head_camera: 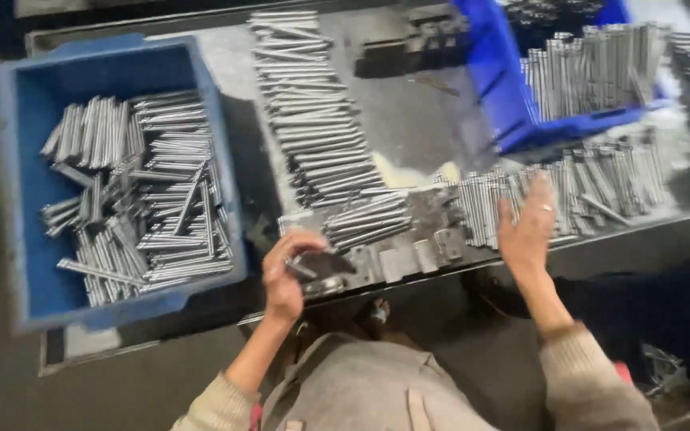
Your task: Assembling small metal tubes into a circular jig to create a bundle.
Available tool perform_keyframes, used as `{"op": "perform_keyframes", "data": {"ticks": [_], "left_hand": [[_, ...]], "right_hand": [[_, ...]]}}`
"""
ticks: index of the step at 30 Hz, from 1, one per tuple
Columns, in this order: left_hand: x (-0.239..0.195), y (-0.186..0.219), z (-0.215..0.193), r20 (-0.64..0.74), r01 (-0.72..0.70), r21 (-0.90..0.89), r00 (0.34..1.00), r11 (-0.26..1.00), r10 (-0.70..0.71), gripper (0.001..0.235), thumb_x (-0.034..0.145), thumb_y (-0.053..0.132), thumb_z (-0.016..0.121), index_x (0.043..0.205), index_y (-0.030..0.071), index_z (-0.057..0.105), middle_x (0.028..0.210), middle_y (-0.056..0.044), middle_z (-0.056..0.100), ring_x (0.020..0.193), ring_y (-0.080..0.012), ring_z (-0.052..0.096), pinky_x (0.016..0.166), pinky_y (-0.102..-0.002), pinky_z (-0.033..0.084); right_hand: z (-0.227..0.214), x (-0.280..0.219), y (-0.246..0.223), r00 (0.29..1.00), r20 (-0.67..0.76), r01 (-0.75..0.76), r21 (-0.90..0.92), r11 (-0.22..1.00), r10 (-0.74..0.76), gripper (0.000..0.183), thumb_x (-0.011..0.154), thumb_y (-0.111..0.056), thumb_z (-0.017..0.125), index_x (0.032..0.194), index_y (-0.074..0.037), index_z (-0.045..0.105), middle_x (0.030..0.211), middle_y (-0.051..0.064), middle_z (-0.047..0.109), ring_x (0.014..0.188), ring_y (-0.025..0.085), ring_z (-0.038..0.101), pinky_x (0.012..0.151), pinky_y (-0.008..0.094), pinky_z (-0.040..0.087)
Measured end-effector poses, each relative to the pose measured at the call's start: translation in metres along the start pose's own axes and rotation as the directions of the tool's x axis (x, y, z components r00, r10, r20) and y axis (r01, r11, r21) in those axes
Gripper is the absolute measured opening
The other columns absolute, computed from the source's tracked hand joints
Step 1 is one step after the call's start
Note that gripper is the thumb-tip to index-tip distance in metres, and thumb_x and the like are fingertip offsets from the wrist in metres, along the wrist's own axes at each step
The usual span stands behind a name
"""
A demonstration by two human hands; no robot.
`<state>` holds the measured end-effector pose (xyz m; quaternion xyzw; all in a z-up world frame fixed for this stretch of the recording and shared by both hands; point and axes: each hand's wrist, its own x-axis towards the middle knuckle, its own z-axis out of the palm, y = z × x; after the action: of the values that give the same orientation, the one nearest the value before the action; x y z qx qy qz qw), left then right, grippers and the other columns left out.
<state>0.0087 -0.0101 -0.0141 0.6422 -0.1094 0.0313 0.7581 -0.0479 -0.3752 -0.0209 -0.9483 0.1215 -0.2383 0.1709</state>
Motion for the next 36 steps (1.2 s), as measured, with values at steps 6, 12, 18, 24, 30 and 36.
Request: {"op": "perform_keyframes", "data": {"ticks": [6, 12, 18, 24, 30, 36], "left_hand": [[0.001, 0.004, -0.006, 0.116, -0.120, 0.114, 0.987, 0.986, 0.107, 0.063, 0.096, 0.062, 0.046, 0.123, 0.010, 0.068, 0.120, -0.013, 0.064, 0.109, -0.0257, 0.057, 0.092, -0.039, 0.047], [-0.003, 0.009, -0.011, 0.122, -0.082, 0.116, 0.990, 0.990, 0.068, 0.085, 0.090, 0.084, 0.038, 0.130, 0.014, 0.064, 0.124, -0.009, 0.063, 0.111, -0.0219, 0.056, 0.098, -0.038, 0.044], [-0.006, 0.012, -0.011, 0.097, -0.043, -0.007, 0.994, 0.999, 0.044, 0.076, 0.101, 0.076, 0.029, 0.120, 0.012, 0.064, 0.117, -0.004, 0.062, 0.107, -0.0188, 0.060, 0.094, -0.033, 0.044], [-0.002, 0.019, -0.012, 0.171, -0.018, 0.004, 0.985, 1.000, 0.017, 0.074, 0.100, 0.076, 0.028, 0.116, 0.014, 0.065, 0.113, -0.002, 0.065, 0.104, -0.0169, 0.061, 0.092, -0.033, 0.045], [-0.003, 0.018, -0.012, 0.183, -0.019, 0.007, 0.983, 1.000, 0.018, 0.073, 0.100, 0.075, 0.028, 0.113, 0.013, 0.065, 0.111, -0.002, 0.065, 0.103, -0.0171, 0.061, 0.091, -0.032, 0.046], [-0.005, 0.017, -0.012, 0.166, -0.004, 0.018, 0.986, 1.000, 0.001, 0.074, 0.100, 0.076, 0.028, 0.112, 0.013, 0.066, 0.110, -0.002, 0.065, 0.102, -0.0166, 0.061, 0.090, -0.032, 0.047]], "right_hand": [[0.029, -0.052, -0.208, 0.958, 0.252, -0.038, 0.588, 0.808, -0.138, 0.030, 0.094, -0.003, 0.065, 0.123, -0.004, 0.071, 0.116, 0.019, 0.072, 0.114, 0.043, 0.065, 0.100, 0.050, 0.049], [0.027, -0.088, -0.251, 0.929, 0.369, -0.305, 0.753, 0.583, 0.010, 0.033, 0.105, -0.023, 0.043, 0.086, -0.001, 0.058, 0.067, 0.017, 0.051, 0.058, 0.031, 0.046, 0.048, 0.040, 0.036], [0.058, -0.172, -0.238, 0.421, 0.884, -0.907, 0.415, 0.076, 0.201, 0.048, 0.102, -0.054, 0.047, 0.082, -0.011, 0.047, 0.060, -0.005, 0.022, 0.045, 0.005, 0.018, 0.036, 0.024, 0.014], [0.039, -0.151, -0.259, 0.230, 0.953, -0.947, 0.266, -0.182, 0.197, 0.042, 0.107, -0.049, 0.046, 0.084, -0.014, 0.043, 0.062, -0.006, 0.021, 0.044, 0.005, 0.013, 0.038, 0.024, 0.005], [0.032, -0.160, -0.254, 0.536, 0.792, -0.841, 0.471, 0.266, 0.293, 0.043, 0.107, -0.046, 0.040, 0.078, -0.014, 0.045, 0.061, -0.005, 0.028, 0.049, 0.007, 0.021, 0.042, 0.027, 0.017], [0.025, -0.141, -0.237, 0.319, 0.905, -0.944, 0.331, 0.004, 0.281, 0.042, 0.109, -0.044, 0.043, 0.081, -0.013, 0.041, 0.061, -0.004, 0.026, 0.043, 0.006, 0.015, 0.035, 0.024, 0.010]]}}
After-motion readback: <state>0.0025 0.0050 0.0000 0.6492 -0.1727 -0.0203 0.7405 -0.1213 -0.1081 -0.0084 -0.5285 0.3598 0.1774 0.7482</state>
